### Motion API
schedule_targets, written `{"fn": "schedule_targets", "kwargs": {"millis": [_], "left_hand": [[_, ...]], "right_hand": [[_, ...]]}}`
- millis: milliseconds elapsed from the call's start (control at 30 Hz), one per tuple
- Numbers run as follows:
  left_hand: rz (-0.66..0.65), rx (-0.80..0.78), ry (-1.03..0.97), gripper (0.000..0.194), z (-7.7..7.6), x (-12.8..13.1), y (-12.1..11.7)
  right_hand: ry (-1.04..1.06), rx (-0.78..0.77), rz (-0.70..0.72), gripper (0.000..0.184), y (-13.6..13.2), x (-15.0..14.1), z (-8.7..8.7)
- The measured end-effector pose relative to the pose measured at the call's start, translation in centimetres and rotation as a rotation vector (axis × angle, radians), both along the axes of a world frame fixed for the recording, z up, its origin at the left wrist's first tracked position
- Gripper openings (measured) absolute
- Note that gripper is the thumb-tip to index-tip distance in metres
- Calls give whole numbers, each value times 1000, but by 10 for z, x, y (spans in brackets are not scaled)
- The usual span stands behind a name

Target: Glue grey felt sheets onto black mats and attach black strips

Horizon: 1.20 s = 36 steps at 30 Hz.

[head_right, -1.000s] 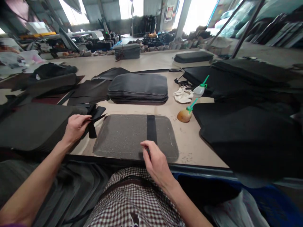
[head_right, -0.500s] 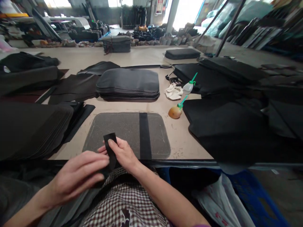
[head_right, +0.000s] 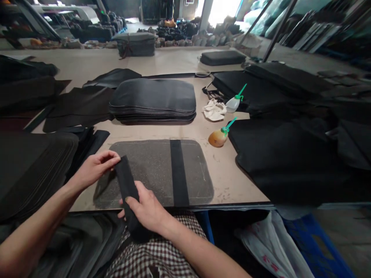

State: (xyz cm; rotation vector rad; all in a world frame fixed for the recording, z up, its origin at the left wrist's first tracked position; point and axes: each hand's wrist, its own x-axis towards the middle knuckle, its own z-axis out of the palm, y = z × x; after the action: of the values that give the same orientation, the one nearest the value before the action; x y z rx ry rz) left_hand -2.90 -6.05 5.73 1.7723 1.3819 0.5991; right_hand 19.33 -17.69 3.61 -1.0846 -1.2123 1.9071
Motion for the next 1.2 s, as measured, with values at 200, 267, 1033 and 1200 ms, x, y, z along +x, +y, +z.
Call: {"fn": "schedule_targets", "kwargs": {"millis": [200,267,1033,1200], "left_hand": [[-98,385,235,28,-38,2,75],[-164,449,284,29,-49,9,92],[-205,619,618,27,-73,25,121],[-203,686,610,20,-76,30,113]], "right_hand": [[-429,384,-82,57,3,5,-17],[-448,407,-55,51,7,2,-17],[-421,343,19,13,24,-12,-27],[-327,238,8,13,23,-12,-36]]}}
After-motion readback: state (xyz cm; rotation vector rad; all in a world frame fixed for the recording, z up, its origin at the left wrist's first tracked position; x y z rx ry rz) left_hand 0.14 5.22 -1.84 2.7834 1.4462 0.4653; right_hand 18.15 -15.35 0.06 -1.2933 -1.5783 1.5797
